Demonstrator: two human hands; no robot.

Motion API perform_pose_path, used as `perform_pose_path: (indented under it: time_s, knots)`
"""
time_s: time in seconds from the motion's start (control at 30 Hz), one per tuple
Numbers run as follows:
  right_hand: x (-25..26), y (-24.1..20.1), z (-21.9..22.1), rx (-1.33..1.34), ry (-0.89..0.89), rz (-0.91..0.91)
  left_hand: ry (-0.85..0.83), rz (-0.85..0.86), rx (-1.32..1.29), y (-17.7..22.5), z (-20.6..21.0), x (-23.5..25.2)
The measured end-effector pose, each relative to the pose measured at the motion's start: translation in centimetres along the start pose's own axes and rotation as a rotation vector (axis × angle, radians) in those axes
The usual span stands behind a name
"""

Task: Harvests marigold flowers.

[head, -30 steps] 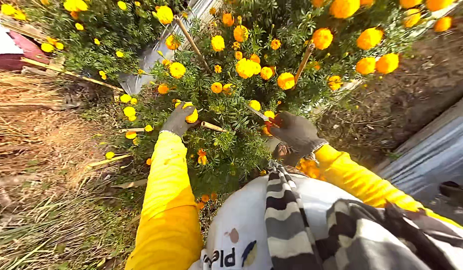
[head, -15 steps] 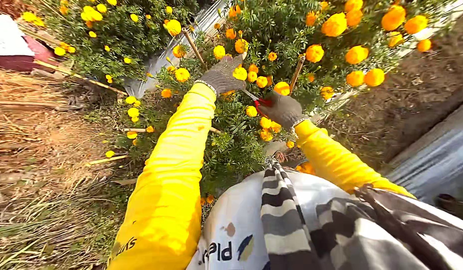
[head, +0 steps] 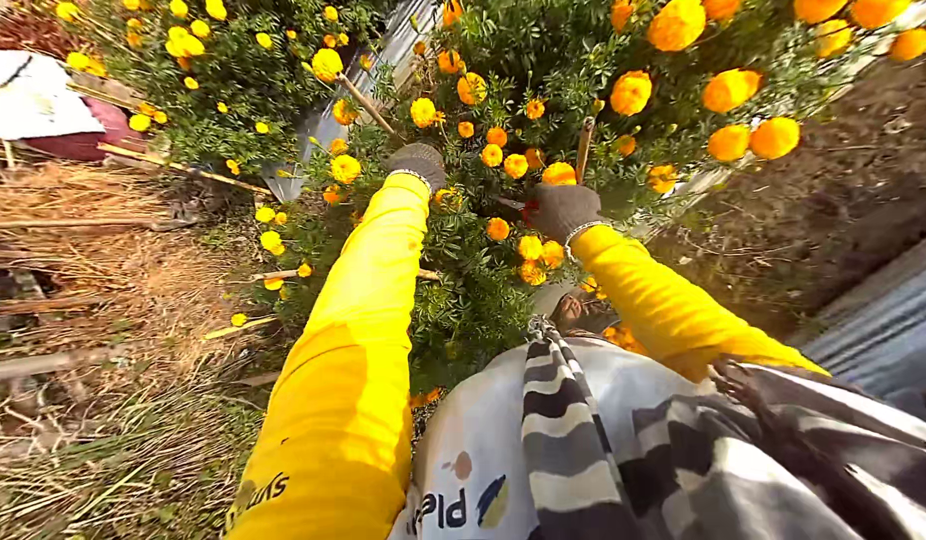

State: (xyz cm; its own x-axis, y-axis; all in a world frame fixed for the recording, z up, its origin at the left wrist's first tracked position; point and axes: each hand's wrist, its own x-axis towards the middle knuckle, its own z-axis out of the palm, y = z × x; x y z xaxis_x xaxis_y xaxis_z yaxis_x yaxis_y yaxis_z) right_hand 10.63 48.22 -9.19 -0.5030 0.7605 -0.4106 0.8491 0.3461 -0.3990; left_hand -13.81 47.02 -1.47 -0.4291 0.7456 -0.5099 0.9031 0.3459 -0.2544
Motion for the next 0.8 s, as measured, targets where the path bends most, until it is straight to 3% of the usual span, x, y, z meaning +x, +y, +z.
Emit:
perform_pose_path:
  time_s: [0.13, 0.27, 0.5, 0.67, 0.8]
  knots:
    - [2.7, -1.9, 1.5, -0.009, -0.044, -0.140, -0.105, -0.069, 0.101, 1.0, 3.1, 2.1]
    - [4.2, -4.6, 1.1, 0.045, -0.088, -0.200, -0.098, -0.090, 0.085, -0.8, 5.0, 2.6]
    - [6.1, -6.8, 0.5, 0.036, -0.046, -0.244, -0.001, -0.246, -0.428, -7.9, 6.4, 1.7]
    - [7.7, -8.6, 1.0, 0.005, -0.012, -0.388, 0.012, -0.299, -0.594, -10.0, 6.3, 1.7]
    - [8.5, -10.2, 0.7, -0.027, -0.026, -0.396, 0.021, -0.303, -0.617, -10.4, 6.4, 2.2]
